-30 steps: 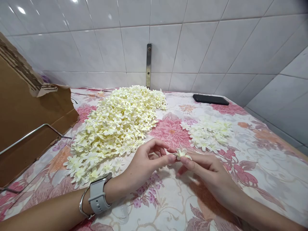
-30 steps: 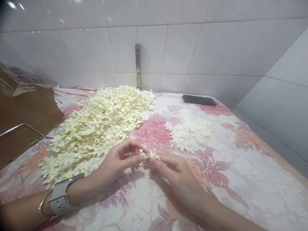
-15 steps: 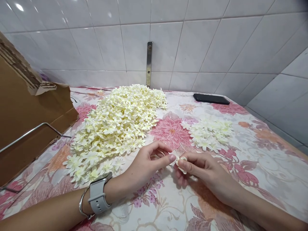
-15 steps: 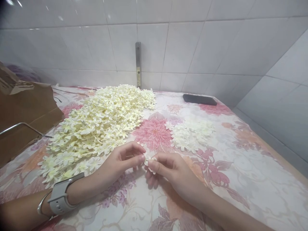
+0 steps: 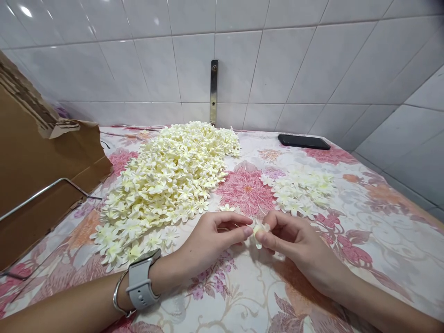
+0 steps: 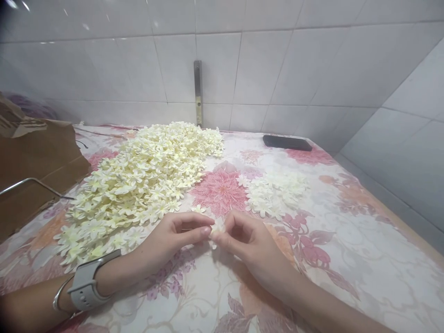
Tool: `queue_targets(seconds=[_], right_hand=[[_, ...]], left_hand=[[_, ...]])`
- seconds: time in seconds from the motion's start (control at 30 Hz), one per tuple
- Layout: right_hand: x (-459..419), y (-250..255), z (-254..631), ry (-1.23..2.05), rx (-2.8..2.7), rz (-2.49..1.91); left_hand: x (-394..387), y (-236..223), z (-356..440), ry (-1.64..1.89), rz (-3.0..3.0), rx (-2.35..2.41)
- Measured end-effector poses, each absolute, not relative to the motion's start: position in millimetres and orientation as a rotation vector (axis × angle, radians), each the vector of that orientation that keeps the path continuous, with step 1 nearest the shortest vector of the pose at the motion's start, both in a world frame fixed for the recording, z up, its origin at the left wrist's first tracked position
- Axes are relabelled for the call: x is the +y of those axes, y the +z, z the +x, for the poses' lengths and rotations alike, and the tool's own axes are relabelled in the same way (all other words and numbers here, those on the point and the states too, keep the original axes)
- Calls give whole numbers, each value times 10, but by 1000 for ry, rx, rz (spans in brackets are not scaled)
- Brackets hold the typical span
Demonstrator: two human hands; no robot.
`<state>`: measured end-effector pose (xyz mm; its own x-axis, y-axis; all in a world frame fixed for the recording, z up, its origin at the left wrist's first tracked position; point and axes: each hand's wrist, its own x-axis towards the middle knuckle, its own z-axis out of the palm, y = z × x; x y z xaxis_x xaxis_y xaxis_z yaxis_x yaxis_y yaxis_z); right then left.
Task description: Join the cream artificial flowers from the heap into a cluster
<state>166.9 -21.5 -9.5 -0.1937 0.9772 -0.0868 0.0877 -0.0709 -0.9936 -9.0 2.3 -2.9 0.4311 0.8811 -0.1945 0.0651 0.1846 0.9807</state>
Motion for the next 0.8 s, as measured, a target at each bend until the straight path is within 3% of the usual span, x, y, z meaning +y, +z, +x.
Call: queue_targets(seconds=[0.37,0.57,0.67,0.8], right_hand=[[-158,-81,1660,1515,-1323,-1244],[-157,-46,1730,1348,-1315,-1396],[-55,5,1867,918,-1503,-1568],[26,62,1961,-97,-1694,-1509]], left_hand=[[31,-23,-63,765,1089,910],[55,-12,-73,799,1048,912],[77,-18,-74,832,946,901],[75,-28,-66,833,903,868]])
